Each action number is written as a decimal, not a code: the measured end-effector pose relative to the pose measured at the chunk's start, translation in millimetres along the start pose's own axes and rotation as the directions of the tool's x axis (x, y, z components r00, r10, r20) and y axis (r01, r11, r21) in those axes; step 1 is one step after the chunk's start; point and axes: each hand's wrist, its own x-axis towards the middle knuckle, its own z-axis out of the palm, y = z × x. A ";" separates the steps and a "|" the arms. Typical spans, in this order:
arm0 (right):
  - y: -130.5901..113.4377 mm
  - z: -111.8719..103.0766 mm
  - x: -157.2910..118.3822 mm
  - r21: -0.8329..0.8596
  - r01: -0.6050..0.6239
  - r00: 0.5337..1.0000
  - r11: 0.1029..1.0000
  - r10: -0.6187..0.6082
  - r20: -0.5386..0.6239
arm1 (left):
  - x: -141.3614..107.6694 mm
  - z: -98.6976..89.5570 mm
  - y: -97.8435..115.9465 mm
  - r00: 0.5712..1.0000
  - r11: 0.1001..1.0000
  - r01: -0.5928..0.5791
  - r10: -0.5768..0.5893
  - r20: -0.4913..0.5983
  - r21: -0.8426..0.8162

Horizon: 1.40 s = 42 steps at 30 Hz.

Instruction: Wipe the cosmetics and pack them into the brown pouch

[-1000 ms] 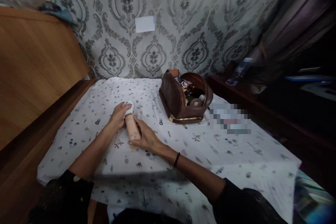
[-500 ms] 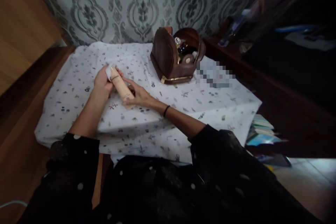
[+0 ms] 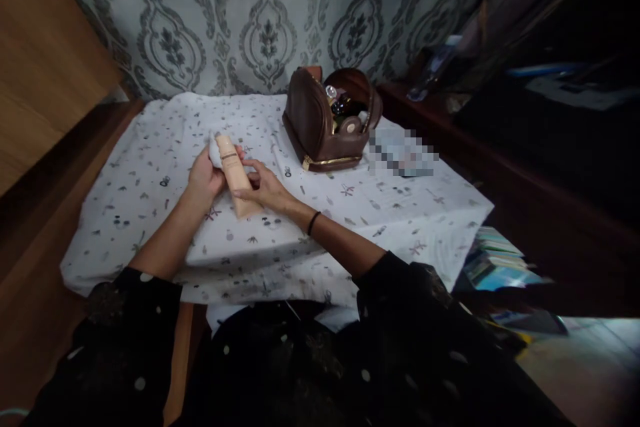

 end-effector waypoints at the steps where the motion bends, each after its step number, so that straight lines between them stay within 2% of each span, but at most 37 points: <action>1: -1.0 -0.4 0.3 0.045 -0.024 1.000 0.999 0.025 -0.018 | -3.2 3.1 -1.8 0.999 0.999 0.040 -0.040 0.018 0.016; 6: -5.6 -2.6 0.5 0.166 -0.062 0.996 0.984 0.073 -0.060 | -8.8 10.5 -9.1 0.989 0.992 0.114 -0.118 0.093 0.050; 16: -2.6 -2.7 0.5 0.169 -0.031 0.995 0.985 0.046 -0.087 | -10.5 8.9 -12.9 0.984 0.989 0.114 -0.125 0.125 0.092; 18: -3.3 -2.8 -0.6 0.139 -0.031 0.996 0.990 0.043 -0.083 | -13.5 11.0 -12.3 0.987 0.992 0.073 -0.087 0.136 0.106; 21: -6.5 -2.3 -3.8 0.068 -0.024 0.998 0.997 0.028 -0.064 | -17.1 13.6 -8.7 0.988 0.986 -0.069 0.047 0.146 0.148; 26: -14.9 4.1 -12.7 -0.147 0.018 0.992 0.989 -0.037 -0.124 | -23.3 17.8 3.9 0.957 0.917 -0.285 0.257 0.133 0.279; 29: -22.2 8.0 -15.9 -0.224 0.016 0.985 0.974 -0.055 -0.166 | -29.0 22.6 12.8 0.949 0.890 -0.314 0.296 0.105 0.329; 32: -33.9 6.4 -14.3 -0.276 0.049 0.982 0.960 -0.096 -0.162 | -36.0 30.9 23.9 0.953 0.873 -0.303 0.288 0.099 0.382; 35: -43.5 -2.1 -7.2 -0.434 0.167 0.959 0.885 -0.247 -0.136 | -41.8 42.6 34.9 0.943 0.855 -0.333 0.304 0.136 0.398; 37: -43.1 -9.3 -0.5 -0.590 0.224 0.927 0.776 -0.357 -0.118 | -43.0 49.8 38.7 0.932 0.851 -0.362 0.331 0.148 0.380; 40: -31.9 -18.0 8.4 -0.765 0.228 0.891 0.603 -0.445 -0.085 | -39.4 54.8 37.0 0.919 0.840 -0.394 0.368 0.141 0.373; 42: -23.3 -21.4 11.1 -0.807 0.214 0.879 0.551 -0.469 -0.087 | -35.2 54.0 33.5 0.917 0.835 -0.396 0.376 0.130 0.382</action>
